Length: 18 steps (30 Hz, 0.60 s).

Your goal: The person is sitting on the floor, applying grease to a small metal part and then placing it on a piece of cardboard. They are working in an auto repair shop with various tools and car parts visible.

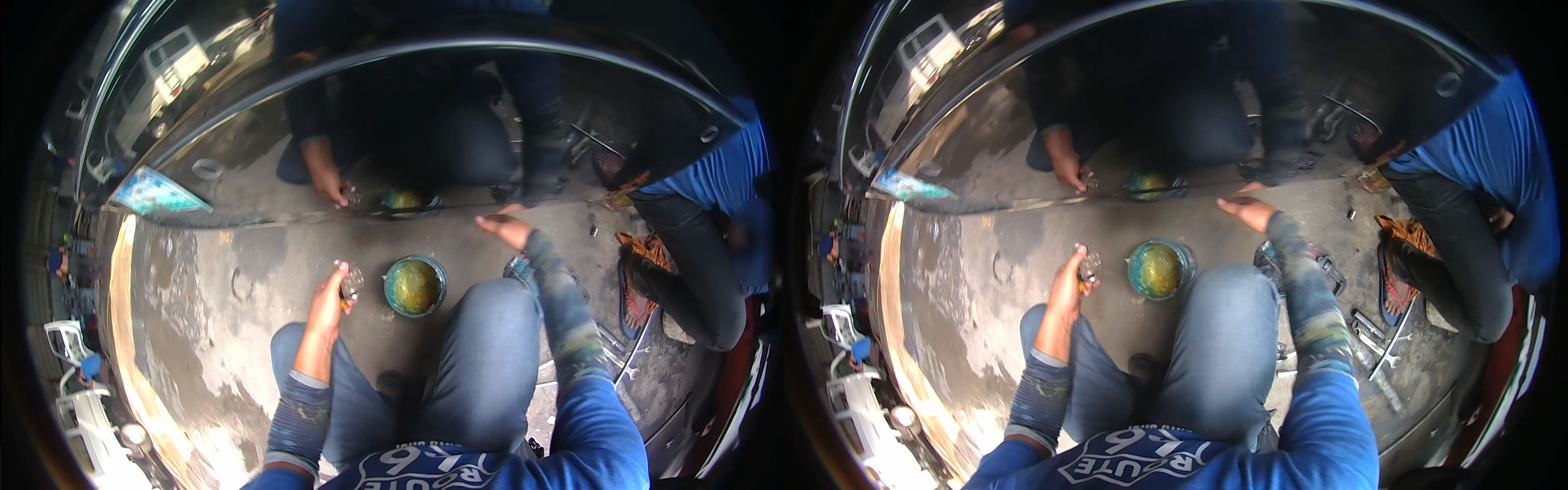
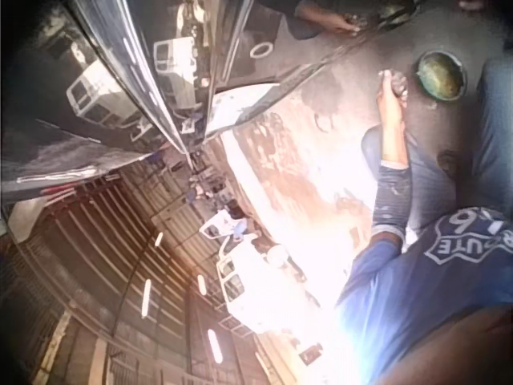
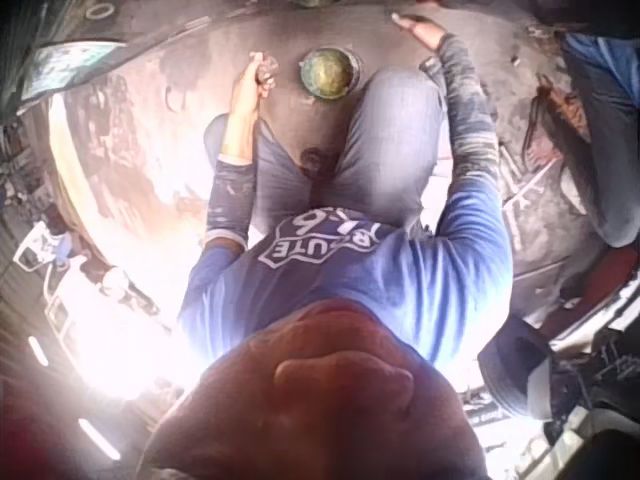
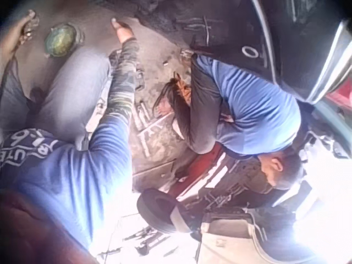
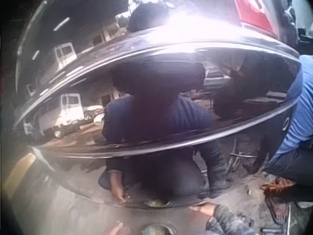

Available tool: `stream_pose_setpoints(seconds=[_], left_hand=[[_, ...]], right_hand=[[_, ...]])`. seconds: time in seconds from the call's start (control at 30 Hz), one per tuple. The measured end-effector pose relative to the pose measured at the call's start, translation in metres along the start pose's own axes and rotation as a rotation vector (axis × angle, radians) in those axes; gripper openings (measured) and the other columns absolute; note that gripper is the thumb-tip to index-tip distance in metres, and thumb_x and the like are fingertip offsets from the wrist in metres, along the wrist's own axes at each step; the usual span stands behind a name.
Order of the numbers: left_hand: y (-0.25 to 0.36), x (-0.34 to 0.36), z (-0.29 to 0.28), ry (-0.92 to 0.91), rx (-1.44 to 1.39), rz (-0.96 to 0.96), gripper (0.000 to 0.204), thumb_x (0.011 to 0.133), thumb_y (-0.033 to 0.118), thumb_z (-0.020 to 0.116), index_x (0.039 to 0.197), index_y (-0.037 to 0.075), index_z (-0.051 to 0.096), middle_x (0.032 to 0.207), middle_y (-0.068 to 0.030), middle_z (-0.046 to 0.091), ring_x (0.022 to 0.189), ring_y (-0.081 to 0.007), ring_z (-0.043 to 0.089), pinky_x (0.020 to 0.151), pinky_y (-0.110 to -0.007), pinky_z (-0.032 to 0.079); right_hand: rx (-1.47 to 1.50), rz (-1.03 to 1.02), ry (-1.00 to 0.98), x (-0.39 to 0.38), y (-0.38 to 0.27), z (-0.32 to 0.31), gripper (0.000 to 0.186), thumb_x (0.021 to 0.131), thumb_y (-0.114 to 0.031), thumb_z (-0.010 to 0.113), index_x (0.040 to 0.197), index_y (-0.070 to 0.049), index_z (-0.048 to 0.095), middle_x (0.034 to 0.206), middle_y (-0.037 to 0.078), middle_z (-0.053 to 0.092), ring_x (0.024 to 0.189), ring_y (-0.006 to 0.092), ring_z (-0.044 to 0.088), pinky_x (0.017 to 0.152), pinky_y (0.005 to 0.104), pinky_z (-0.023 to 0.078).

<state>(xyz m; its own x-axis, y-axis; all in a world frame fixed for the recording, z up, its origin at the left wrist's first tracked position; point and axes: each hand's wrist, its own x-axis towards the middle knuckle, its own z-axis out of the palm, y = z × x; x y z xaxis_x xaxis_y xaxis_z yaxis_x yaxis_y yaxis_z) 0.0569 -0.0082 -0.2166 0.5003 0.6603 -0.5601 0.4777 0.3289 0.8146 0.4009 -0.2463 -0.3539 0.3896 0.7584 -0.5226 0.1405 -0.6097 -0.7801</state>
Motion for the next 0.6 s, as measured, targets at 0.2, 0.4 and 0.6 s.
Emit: stream_pose_setpoints(seconds=[0.2, 0.4, 0.6], left_hand=[[0.007, 0.024, -0.016, 0.122, -0.340, -0.118, 0.049, 0.097, 0.056, 0.066, 0.098, 0.007, 0.064, 0.061, 0.0018, 0.050, 0.050, -0.0089, 0.047, 0.069, -0.028, 0.055], [0.002, 0.055, -0.003, 0.098, -0.538, -0.163, 0.051, 0.093, 0.059, 0.069, 0.117, 0.015, 0.060, 0.073, 0.0028, 0.045, 0.054, -0.0080, 0.041, 0.085, -0.038, 0.055], [0.005, 0.057, -0.008, 0.065, -0.676, -0.180, 0.047, 0.093, 0.060, 0.068, 0.103, 0.014, 0.061, 0.068, 0.0025, 0.046, 0.054, -0.0091, 0.042, 0.084, -0.036, 0.054]], right_hand=[[0.198, -0.228, 0.251, -0.175, -0.166, -0.009, 0.045, 0.106, -0.038, 0.056, 0.119, 0.004, 0.069, 0.111, 0.014, 0.073, 0.104, 0.0231, 0.067, 0.098, 0.0365, 0.050], [0.917, -0.187, -0.056, -0.157, -0.221, 0.108, 0.052, 0.107, -0.040, 0.045, 0.088, 0.001, 0.068, 0.075, 0.011, 0.069, 0.070, 0.0228, 0.067, 0.080, 0.0367, 0.054], [0.908, 0.325, 0.001, -0.051, -0.162, 0.181, 0.048, 0.102, -0.035, 0.034, 0.075, -0.006, 0.060, 0.066, 0.009, 0.060, 0.059, 0.0203, 0.055, 0.077, 0.0405, 0.054]])
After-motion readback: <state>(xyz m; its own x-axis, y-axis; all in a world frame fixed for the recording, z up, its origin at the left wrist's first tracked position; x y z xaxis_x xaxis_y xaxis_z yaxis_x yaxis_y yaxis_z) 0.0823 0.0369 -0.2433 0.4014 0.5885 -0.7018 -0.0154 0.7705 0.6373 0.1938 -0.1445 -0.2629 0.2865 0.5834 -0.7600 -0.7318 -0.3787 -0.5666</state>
